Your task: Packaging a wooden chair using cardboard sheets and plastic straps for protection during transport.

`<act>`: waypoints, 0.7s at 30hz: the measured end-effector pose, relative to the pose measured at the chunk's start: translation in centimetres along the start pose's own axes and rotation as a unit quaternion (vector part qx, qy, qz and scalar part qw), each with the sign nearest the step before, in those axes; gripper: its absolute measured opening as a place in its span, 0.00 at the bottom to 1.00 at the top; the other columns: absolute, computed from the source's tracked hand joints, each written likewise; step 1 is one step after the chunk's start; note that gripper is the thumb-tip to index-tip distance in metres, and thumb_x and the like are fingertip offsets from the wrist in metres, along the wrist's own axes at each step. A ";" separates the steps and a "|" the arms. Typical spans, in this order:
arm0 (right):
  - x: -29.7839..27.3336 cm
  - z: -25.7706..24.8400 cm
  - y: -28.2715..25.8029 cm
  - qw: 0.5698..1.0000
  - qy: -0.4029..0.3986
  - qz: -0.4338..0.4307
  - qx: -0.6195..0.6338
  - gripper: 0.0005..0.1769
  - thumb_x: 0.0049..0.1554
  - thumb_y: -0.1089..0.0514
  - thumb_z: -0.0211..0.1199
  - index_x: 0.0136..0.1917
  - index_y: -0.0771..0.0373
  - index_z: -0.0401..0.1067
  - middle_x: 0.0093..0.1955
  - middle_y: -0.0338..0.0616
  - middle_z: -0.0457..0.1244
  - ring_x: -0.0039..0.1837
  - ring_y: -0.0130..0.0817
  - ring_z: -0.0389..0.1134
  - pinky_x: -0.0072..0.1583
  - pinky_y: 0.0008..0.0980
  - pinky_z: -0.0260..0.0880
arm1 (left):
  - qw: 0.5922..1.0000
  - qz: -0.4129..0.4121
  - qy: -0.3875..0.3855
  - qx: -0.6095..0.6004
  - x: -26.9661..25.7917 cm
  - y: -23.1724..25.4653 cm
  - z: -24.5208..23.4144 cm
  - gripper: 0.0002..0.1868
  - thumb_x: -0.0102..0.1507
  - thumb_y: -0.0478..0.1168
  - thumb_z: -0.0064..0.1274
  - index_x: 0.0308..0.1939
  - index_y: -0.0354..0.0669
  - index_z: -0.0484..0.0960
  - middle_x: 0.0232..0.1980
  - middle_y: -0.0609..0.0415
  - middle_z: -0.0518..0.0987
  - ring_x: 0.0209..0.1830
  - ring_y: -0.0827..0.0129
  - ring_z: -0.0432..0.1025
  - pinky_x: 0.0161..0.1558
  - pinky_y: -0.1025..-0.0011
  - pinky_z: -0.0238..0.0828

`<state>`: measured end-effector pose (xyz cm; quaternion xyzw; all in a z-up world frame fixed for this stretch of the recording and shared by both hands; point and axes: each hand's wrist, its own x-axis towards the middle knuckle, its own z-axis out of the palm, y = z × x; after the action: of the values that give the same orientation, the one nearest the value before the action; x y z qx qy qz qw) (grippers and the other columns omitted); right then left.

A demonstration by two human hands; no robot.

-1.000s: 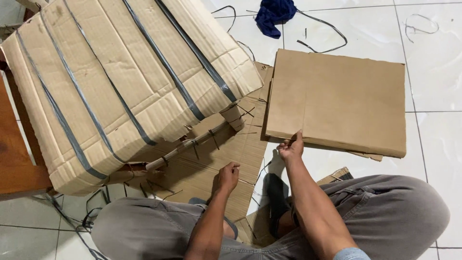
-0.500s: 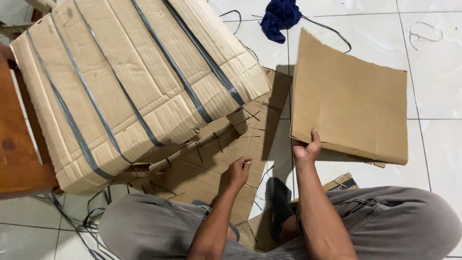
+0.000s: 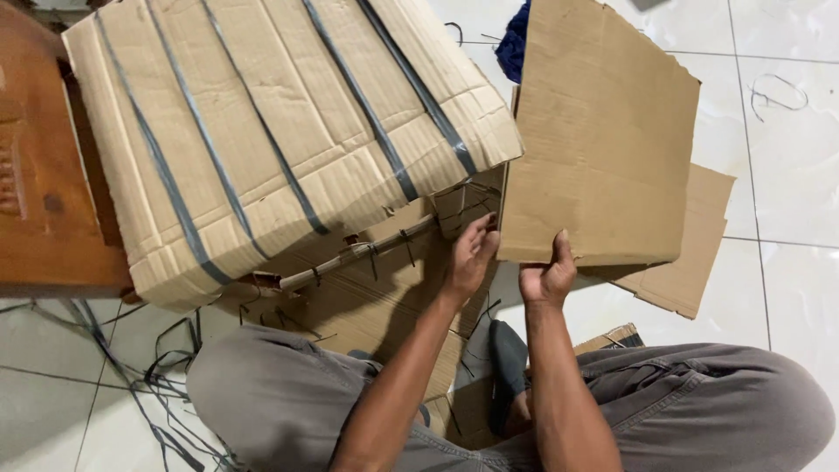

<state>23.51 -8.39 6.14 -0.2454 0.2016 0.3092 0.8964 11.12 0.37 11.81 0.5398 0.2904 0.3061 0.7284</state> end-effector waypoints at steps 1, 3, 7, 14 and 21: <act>-1.1 0.3 0.5 1.000 -0.003 0.007 -0.005 0.18 0.59 0.54 0.67 0.62 0.55 0.77 0.64 0.50 0.70 0.65 0.47 0.73 0.71 0.57 0.71 | 1.000 -0.022 -0.001 -0.018 0.3 0.1 0.3 0.29 0.67 0.53 0.60 0.68 0.46 0.75 0.55 0.44 0.80 0.53 0.58 0.73 0.47 0.58 0.79; -2.1 -1.2 2.0 1.000 0.000 0.029 -0.010 0.18 0.59 0.54 0.67 0.63 0.55 0.76 0.65 0.50 0.69 0.65 0.46 0.72 0.72 0.57 0.69 | 1.000 0.000 0.031 0.000 0.3 0.7 0.8 0.18 0.66 0.48 0.60 0.55 0.44 0.80 0.42 0.47 0.81 0.42 0.64 0.74 0.39 0.61 0.77; -3.7 -3.0 4.3 0.996 0.073 0.058 0.007 0.18 0.55 0.54 0.71 0.58 0.57 0.78 0.60 0.48 0.71 0.60 0.46 0.75 0.67 0.52 0.74 | 0.992 0.030 0.115 0.041 -0.7 2.4 0.8 0.05 0.64 0.36 0.54 0.37 0.42 0.85 0.26 0.57 0.79 0.30 0.75 0.70 0.33 0.65 0.73; 2.6 -15.0 3.3 0.983 0.169 -0.009 0.065 0.26 0.49 0.46 0.76 0.61 0.47 0.78 0.62 0.38 0.72 0.62 0.41 0.75 0.69 0.50 0.74 | 0.987 0.020 0.145 0.063 -1.6 2.1 -0.1 0.06 0.62 0.36 0.53 0.36 0.38 0.84 0.24 0.55 0.77 0.27 0.74 0.69 0.32 0.68 0.71; 1.2 -10.8 0.8 0.985 0.165 0.012 0.041 0.23 0.50 0.56 0.72 0.59 0.56 0.77 0.59 0.44 0.73 0.58 0.43 0.76 0.65 0.46 0.77 | 0.992 0.027 0.124 0.006 -1.7 3.5 -0.1 0.04 0.63 0.37 0.54 0.37 0.44 0.84 0.25 0.61 0.77 0.27 0.79 0.69 0.34 0.74 0.71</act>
<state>21.63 -13.35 -3.37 -0.2538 0.3618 0.2664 0.8566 9.47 -0.03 15.29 0.5096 0.3654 0.3888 0.6750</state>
